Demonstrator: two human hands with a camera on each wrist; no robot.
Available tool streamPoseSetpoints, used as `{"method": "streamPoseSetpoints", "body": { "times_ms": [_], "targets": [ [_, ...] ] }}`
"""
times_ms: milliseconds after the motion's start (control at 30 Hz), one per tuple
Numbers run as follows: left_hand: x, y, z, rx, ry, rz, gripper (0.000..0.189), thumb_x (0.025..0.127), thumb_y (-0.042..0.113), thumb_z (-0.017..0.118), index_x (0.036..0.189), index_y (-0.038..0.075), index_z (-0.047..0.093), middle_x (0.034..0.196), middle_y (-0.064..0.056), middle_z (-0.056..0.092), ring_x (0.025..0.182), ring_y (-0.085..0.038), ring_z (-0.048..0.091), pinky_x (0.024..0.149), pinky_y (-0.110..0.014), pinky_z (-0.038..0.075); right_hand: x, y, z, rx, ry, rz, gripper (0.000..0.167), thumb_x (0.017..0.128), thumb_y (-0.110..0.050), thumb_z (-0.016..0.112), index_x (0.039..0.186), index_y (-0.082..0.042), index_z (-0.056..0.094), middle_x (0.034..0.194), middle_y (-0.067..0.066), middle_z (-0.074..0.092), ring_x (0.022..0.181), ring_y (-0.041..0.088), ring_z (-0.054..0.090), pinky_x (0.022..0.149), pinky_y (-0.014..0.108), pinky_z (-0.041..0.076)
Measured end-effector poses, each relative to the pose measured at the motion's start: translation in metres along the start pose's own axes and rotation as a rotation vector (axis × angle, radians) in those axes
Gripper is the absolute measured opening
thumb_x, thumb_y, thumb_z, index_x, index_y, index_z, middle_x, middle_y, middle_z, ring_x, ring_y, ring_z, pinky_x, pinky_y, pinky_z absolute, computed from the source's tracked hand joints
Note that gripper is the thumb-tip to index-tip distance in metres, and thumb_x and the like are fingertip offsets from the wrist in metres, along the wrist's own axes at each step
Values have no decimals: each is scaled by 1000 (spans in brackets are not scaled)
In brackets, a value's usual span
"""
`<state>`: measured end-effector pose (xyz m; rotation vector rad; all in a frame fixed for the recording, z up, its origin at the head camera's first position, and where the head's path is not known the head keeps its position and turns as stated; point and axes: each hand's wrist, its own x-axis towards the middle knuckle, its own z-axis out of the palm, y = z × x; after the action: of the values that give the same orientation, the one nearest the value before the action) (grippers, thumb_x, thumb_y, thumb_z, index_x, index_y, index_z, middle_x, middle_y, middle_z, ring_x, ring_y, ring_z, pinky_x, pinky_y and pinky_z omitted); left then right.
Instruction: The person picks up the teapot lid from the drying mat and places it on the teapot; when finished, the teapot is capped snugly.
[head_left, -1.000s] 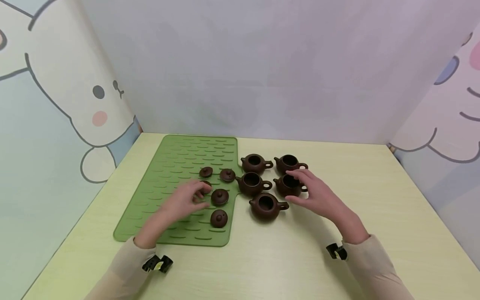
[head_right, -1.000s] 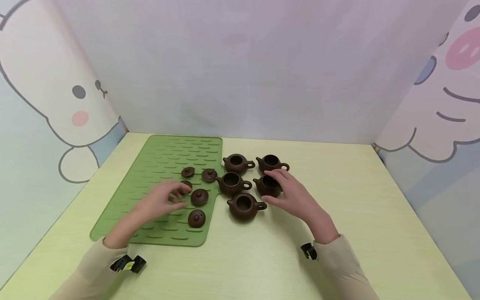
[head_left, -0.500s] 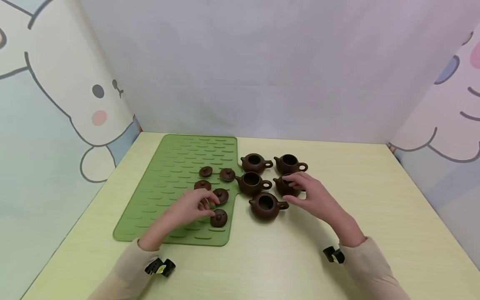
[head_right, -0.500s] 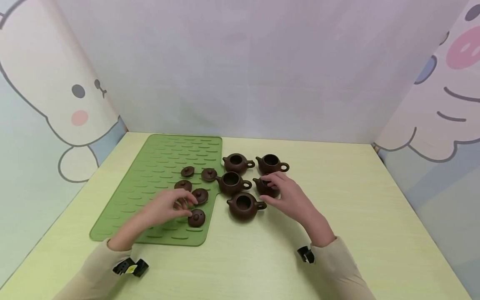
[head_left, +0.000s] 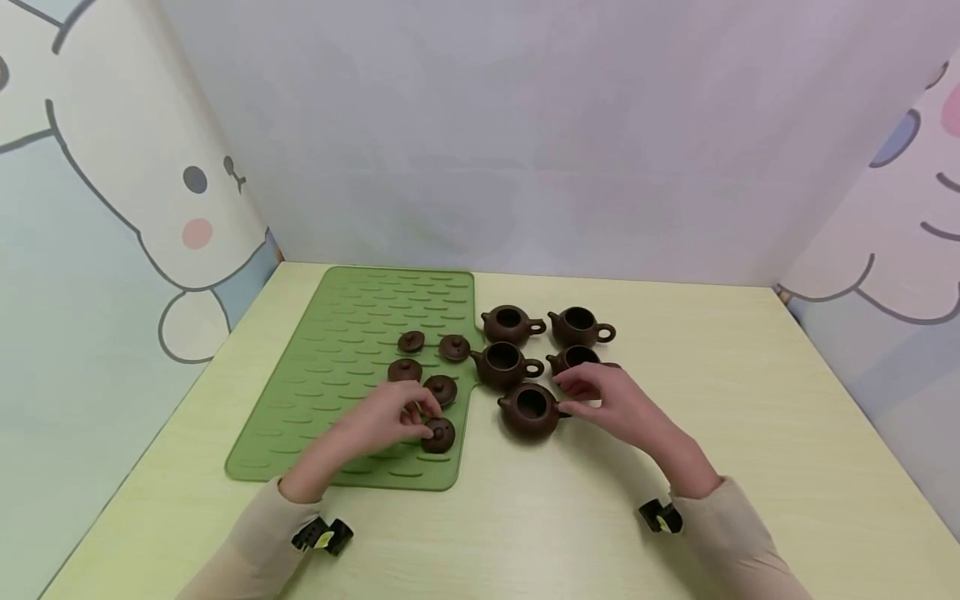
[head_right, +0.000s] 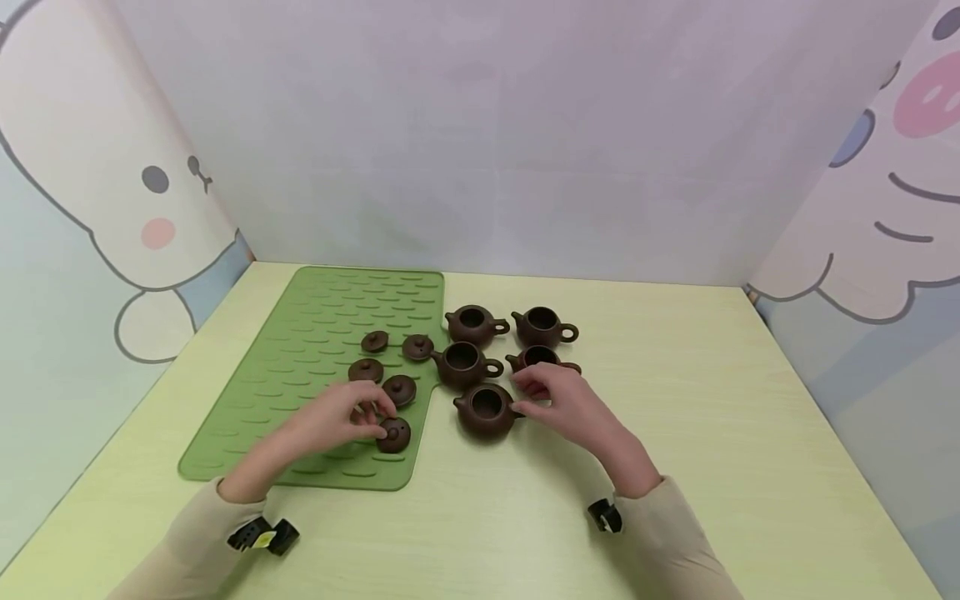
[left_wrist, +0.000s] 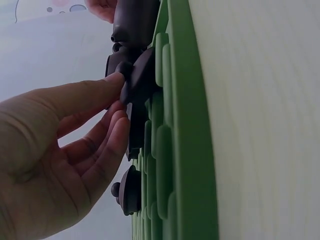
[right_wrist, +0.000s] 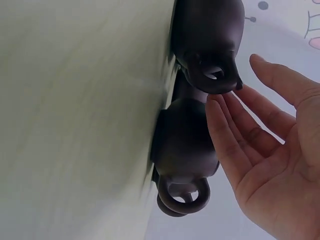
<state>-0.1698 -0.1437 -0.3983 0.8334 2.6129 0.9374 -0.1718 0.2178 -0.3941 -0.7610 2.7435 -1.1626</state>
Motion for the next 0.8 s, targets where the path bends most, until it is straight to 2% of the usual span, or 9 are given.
{"method": "streamPoseSetpoints", "body": {
  "times_ms": [233,467,800],
  "targets": [
    [0,2,1,37,-1,8,14,87,14,78,99,18,72,95,2,63,77,-2,58,68,-19,53,0,0,4,-1,-37,14,27,88,-15,76,114,-7,70,107,4,72,92,12,70,83,29,60],
    [1,6,3,62,-5,33,12,86,15,79,93,22,72,87,7,61,76,-1,55,67,-18,52,1,-2,5,-1,-34,14,23,87,-11,76,109,-7,71,103,4,72,90,12,70,80,27,60],
    [3,4,5,64,-2,47,10,86,12,78,91,19,72,86,8,66,73,1,56,65,-17,51,3,-1,7,5,-26,33,19,88,-10,75,107,-6,71,101,5,72,89,13,69,78,25,59]
  ]
}}
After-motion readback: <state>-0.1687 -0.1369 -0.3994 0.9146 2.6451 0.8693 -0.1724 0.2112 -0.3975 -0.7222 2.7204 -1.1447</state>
